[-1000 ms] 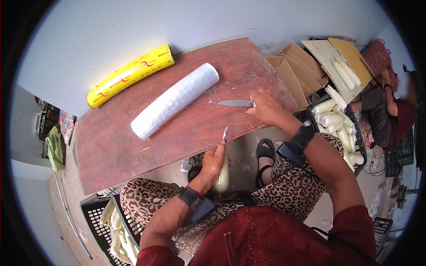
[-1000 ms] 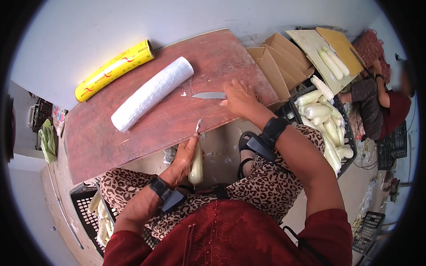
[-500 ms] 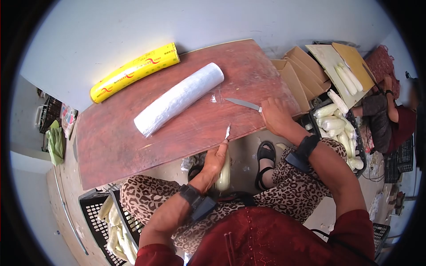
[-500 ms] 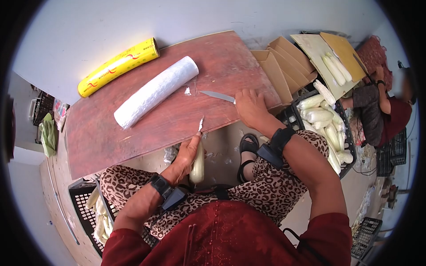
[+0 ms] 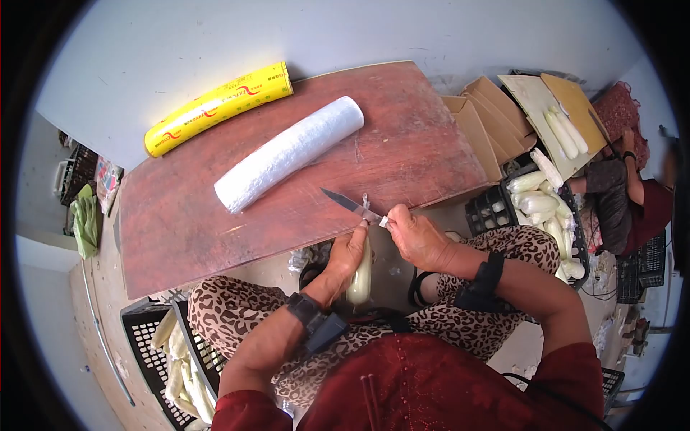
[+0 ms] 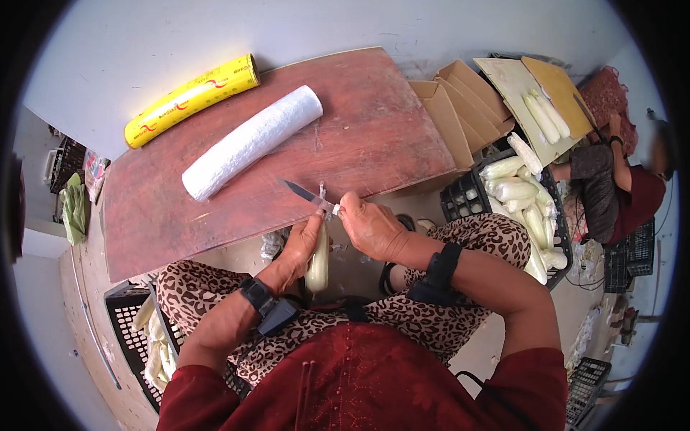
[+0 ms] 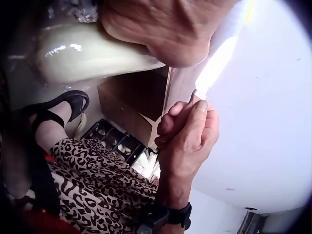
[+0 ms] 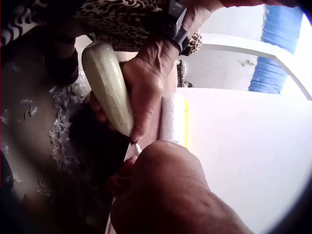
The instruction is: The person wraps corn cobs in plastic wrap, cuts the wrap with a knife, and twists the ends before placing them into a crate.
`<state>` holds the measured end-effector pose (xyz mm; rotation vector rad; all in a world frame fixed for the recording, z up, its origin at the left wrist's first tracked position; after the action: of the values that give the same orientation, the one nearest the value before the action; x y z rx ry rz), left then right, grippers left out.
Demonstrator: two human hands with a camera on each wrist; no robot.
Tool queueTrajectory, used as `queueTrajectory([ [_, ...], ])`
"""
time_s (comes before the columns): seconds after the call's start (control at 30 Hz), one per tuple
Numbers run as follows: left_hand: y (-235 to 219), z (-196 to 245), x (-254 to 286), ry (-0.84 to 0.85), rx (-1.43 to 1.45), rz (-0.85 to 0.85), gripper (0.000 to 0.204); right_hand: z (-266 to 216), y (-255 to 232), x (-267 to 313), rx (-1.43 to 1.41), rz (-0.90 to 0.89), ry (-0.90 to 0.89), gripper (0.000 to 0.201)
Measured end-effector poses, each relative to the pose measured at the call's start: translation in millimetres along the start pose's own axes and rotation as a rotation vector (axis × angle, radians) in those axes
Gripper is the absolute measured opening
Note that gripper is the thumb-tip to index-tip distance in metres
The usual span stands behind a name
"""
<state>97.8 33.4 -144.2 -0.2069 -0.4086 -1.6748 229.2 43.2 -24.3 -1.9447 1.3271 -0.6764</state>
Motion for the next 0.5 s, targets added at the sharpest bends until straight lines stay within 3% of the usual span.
queueTrajectory([
  [0.13, 2.0, 3.0, 7.5, -0.118, -0.002, -0.055, 0.053, -0.1, 7.1, 0.4, 0.051, 0.010, -0.055, 0.016],
  [0.5, 3.0, 0.9, 9.1, -0.130, 0.049, -0.088, 0.056, 1.4, 8.9, -1.6, 0.114, -0.017, -0.045, 0.016],
])
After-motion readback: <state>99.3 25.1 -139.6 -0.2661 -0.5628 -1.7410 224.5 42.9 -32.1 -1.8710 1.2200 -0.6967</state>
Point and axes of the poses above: each hand's wrist, its own x-axis away from the middle knuckle, its own y-axis out of the palm, z = x × y, the point moved 8 cm from there along -x, towards the middle knuckle, and after that the axes turned 5 degrees about y, right-handed, at the moved point
